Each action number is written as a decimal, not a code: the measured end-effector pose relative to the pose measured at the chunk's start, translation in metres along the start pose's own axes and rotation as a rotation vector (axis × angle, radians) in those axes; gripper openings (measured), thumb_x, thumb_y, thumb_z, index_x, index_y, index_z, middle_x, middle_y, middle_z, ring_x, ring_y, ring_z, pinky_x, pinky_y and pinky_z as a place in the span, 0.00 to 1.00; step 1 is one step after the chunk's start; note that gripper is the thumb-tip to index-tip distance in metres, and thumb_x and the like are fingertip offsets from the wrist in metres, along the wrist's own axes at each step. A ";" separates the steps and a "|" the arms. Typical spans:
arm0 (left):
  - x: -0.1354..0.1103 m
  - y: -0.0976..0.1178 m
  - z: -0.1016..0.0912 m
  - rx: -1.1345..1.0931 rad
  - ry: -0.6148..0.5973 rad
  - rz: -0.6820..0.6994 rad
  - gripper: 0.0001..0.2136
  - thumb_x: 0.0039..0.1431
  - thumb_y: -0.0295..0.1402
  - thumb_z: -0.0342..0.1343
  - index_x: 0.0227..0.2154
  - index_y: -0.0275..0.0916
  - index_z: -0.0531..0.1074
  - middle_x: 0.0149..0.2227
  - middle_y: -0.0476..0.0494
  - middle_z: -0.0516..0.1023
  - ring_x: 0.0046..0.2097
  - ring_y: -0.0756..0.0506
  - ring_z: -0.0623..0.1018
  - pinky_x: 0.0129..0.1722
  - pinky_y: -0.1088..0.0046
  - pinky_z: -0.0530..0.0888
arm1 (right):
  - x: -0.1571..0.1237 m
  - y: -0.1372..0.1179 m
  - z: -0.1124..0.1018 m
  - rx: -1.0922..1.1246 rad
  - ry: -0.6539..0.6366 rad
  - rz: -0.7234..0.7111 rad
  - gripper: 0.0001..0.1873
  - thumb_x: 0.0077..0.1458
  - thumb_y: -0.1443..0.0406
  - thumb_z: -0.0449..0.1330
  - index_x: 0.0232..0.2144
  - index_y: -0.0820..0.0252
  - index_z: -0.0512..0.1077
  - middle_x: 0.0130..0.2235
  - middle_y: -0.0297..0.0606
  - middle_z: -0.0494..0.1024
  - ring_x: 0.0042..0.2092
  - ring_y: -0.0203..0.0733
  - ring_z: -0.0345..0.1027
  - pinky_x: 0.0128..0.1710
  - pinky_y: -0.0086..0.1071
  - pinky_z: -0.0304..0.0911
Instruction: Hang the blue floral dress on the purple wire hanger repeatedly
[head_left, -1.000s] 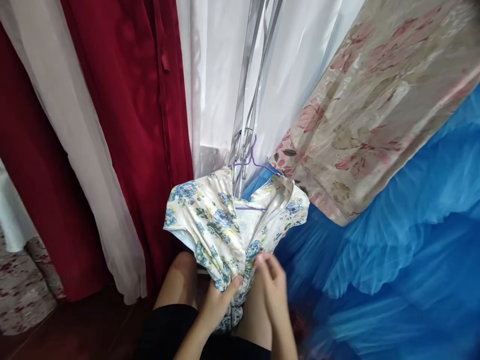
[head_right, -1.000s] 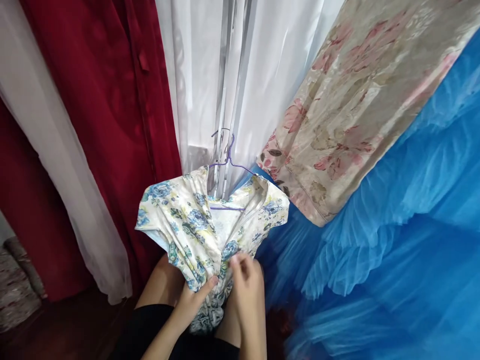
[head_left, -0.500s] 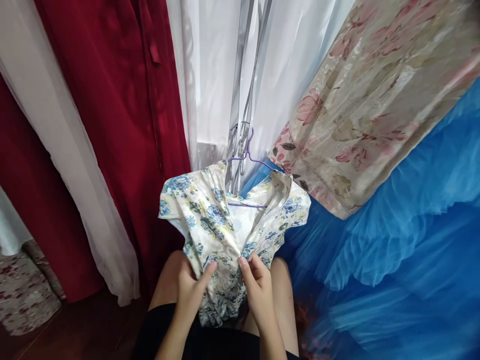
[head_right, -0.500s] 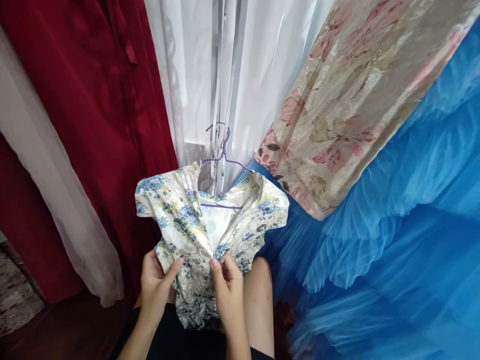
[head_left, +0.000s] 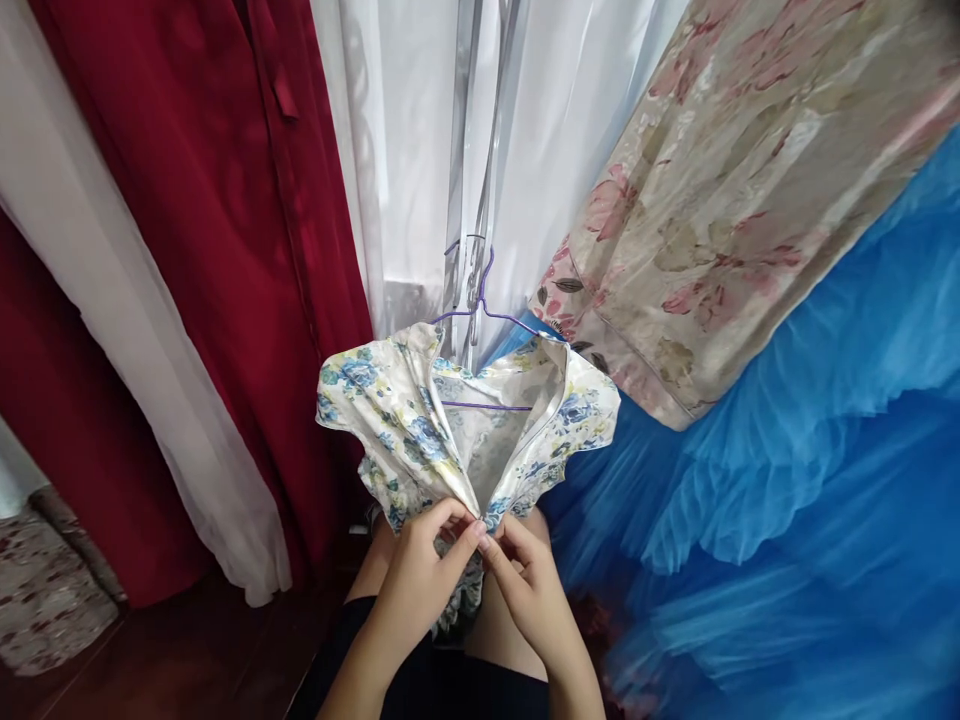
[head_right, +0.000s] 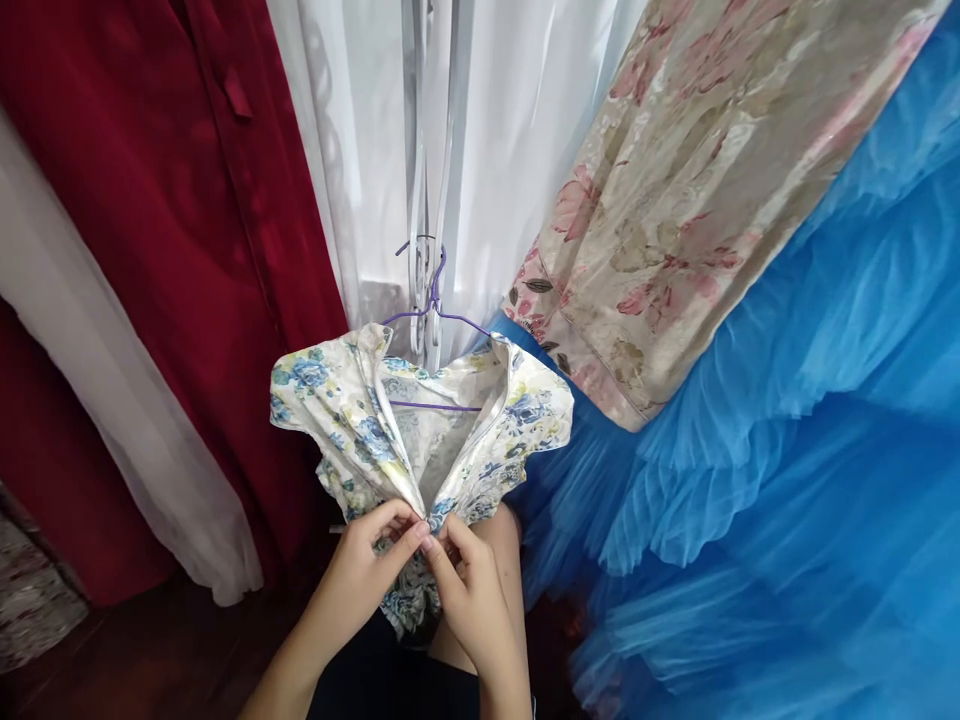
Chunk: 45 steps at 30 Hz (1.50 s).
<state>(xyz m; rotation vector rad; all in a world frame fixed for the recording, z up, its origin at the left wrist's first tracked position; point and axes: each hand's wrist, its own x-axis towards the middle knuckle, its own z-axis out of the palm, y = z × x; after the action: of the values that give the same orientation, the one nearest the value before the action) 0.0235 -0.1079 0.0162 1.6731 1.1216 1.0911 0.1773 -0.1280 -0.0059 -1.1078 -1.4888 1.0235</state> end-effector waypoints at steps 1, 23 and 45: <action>0.001 0.002 0.001 0.020 -0.026 -0.001 0.10 0.66 0.39 0.54 0.32 0.42 0.73 0.33 0.47 0.80 0.37 0.44 0.78 0.39 0.71 0.72 | -0.001 0.001 -0.003 -0.003 0.001 0.006 0.21 0.68 0.52 0.55 0.27 0.57 0.59 0.28 0.29 0.58 0.31 0.37 0.52 0.30 0.31 0.50; 0.027 0.024 -0.005 -0.348 -0.155 -0.175 0.14 0.57 0.41 0.62 0.23 0.36 0.75 0.21 0.49 0.71 0.22 0.53 0.63 0.22 0.77 0.58 | -0.006 0.020 -0.002 0.153 0.057 -0.034 0.19 0.67 0.55 0.56 0.27 0.56 0.60 0.26 0.28 0.58 0.29 0.36 0.52 0.29 0.31 0.49; 0.141 0.108 -0.060 -0.774 0.037 -0.096 0.07 0.53 0.29 0.65 0.28 0.29 0.77 0.24 0.51 0.71 0.18 0.62 0.60 0.14 0.87 0.52 | -0.005 0.044 -0.027 -0.304 -0.130 -0.112 0.19 0.70 0.56 0.51 0.27 0.57 0.59 0.26 0.31 0.65 0.29 0.37 0.59 0.31 0.31 0.51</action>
<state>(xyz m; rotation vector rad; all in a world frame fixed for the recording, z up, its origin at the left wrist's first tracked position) 0.0242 0.0075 0.1635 0.9803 0.6544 1.2799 0.2108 -0.1212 -0.0445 -1.1694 -1.8349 0.8221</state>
